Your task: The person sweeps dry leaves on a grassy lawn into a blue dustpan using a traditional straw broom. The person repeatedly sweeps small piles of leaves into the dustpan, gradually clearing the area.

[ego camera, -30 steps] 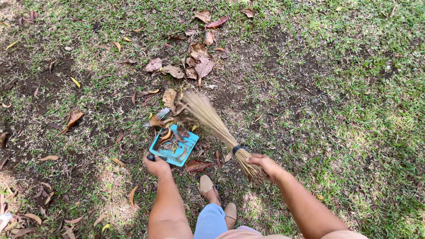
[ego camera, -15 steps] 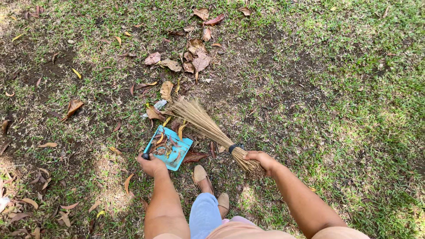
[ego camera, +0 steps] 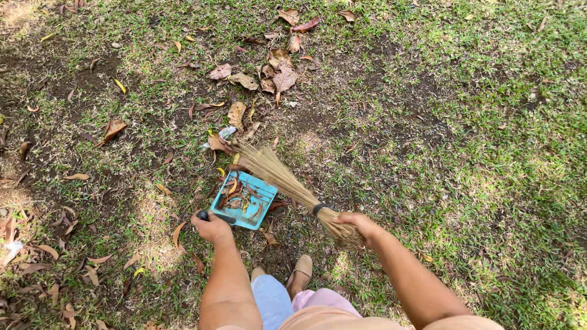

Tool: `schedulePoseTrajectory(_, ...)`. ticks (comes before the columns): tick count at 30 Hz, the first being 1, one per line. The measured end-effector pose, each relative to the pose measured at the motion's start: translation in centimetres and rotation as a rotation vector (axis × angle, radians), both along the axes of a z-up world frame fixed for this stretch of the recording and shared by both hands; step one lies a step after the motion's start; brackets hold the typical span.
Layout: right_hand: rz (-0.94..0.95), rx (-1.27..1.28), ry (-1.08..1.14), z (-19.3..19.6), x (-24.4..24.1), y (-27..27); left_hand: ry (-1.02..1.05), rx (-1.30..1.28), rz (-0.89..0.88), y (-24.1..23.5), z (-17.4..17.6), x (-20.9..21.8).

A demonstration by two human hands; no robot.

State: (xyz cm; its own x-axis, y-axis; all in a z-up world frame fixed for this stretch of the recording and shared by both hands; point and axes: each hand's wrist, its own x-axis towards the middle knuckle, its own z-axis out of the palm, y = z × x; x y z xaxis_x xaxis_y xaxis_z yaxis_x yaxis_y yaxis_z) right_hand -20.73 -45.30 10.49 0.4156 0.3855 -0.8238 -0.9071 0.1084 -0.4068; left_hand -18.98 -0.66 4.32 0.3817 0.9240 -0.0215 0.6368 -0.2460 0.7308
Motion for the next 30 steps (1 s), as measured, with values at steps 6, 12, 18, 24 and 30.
schedulePoseTrajectory(6, -0.140, -0.223, -0.061, 1.2, -4.3, -3.3, -0.027, 0.046, -0.022, 4.0, 1.2, -1.7)
schedulePoseTrajectory(12, -0.141, -0.255, 0.104, -1.3, -7.8, 3.8, 0.021, 0.042, -0.092, 7.2, 1.9, -4.2)
schedulePoseTrajectory(18, -0.097, -0.111, 0.006, -0.5, -12.8, 8.2, 0.052, 0.071, -0.113, 9.2, 1.8, -5.5)
schedulePoseTrajectory(24, -0.269, -0.096, 0.040, 2.7, -16.8, 4.0, 0.080, 0.076, -0.176, 11.2, 1.3, -7.3)
schedulePoseTrajectory(30, -0.287, -0.266, 0.110, 0.7, -18.7, 8.1, 0.049, 0.056, -0.271, 11.4, 1.3, -9.3)
